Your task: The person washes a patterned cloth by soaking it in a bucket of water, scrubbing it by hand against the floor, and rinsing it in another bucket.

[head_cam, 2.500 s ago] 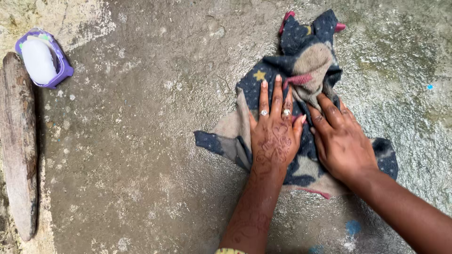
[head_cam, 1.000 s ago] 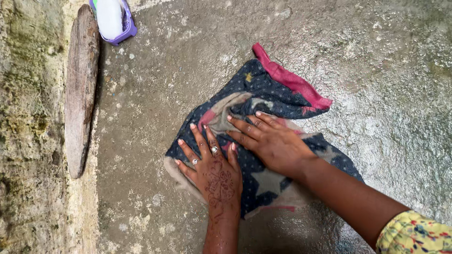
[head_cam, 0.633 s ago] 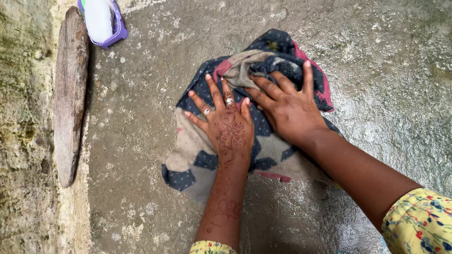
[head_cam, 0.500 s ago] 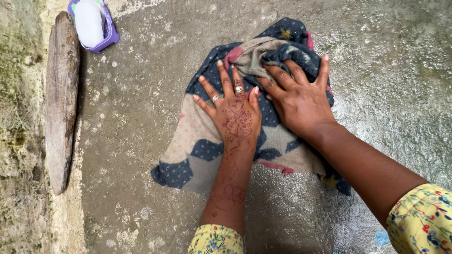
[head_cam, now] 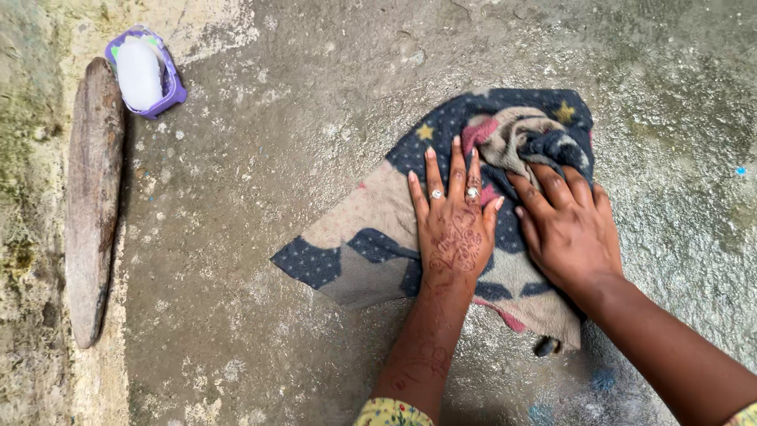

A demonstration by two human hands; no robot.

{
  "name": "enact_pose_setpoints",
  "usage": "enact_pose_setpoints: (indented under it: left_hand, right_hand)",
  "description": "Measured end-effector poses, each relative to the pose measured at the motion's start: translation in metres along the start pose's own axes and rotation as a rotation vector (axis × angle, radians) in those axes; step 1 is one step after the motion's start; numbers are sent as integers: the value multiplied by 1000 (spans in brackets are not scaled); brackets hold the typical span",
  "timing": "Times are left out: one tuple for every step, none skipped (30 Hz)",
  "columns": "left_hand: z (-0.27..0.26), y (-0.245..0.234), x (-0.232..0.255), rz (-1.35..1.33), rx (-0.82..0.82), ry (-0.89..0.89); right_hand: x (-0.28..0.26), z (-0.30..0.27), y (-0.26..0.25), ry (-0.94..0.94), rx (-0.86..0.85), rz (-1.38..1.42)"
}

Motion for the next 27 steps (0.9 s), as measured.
enact_pose_setpoints:
  left_hand:
    - [-9, -4, -2, 29, -27, -22]
    - [-18, -8, -1, 56, -52, -46]
    - [-26, -13, -1, 82, -77, -70]
    - [-34, -17, -4, 63, -110, -123]
    - [-43, -22, -11, 43, -143, -176]
    - [-51, -24, -19, 23, -178, -229]
    - [-56, -31, -23, 3, -156, -244]
    - [-60, -36, -28, -15, -138, -259]
    - [-63, -39, -30, -33, -120, -275]
    - [-62, -36, -30, -18, -144, -267]
    - [-59, -32, -30, -4, -168, -260]
    - [-55, -27, -31, 12, -190, -250]
    - [-49, -27, -31, 27, -156, -219]
    - [-44, -25, -31, 36, -124, -191]
    - [-39, -23, -29, 46, -93, -163]
    - [-38, -19, -29, 39, -88, -158]
    - [-35, -15, -29, 33, -84, -152]
    - [-32, -12, -30, 30, -79, -146]
    - [-27, -9, -32, 32, -82, -142]
    - [-21, -5, -32, 31, -83, -139]
    - [-14, -1, -33, 31, -83, -136]
    - [-5, 4, -36, 37, -88, -140]
    - [6, 10, -38, 42, -93, -145]
    - [16, 15, -42, 51, -99, -148]
    - [30, 17, -45, 58, -86, -133]
    - [42, 20, -47, 64, -75, -119]
    - [49, 21, -48, 69, -63, -104]
  right_hand:
    - [-1, -9, -1, 9, -10, -5]
    - [-2, -16, -2, 17, -21, -13]
    - [-5, -23, 0, 12, -50, -14]
    - [-9, -31, 2, 10, -83, -19]
    - [-11, -38, 4, 9, -116, -23]
    - [-20, -44, 1, -34, -87, -37]
    - [-29, -49, -1, -77, -57, -50]
    - [-37, -52, -3, -118, -30, -60]
    - [-37, -53, -1, -99, -59, -37]
    - [-39, -54, 0, -82, -86, -10]
    - [-40, -53, 2, -66, -113, 16]
    - [-41, -48, 3, -70, -114, 14]
    - [-41, -43, 4, -75, -115, 12]
    - [-39, -40, 6, -80, -120, 5]
    - [-39, -36, 6, -100, -102, 12]
    - [-40, -33, 7, -118, -85, 22]
    - [-40, -30, 7, -135, -68, 32]
    - [-40, -25, 8, -148, -56, 43]
    - [-39, -20, 9, -161, -44, 54]
    - [-38, -14, 10, -175, -31, 62]
    - [-37, -7, 12, -187, -26, 63]
    - [-35, 1, 14, -200, -21, 62]
    - [-33, 8, 15, -212, -17, 61]
    - [-32, 17, 16, -223, -4, 62]
    - [-30, 27, 17, -234, 9, 62]
    - [-29, 34, 17, -243, 20, 63]
    - [-28, 40, 17, -237, 25, 43]
Point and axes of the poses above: each hand's wrist, its own z-axis towards the middle knuckle, its own y-axis out of the palm, x = y × z, the point moved 10 cm from there along z, towards the middle knuckle, and after that the axes turned 2 degrees about x, right-handed, at the moved point
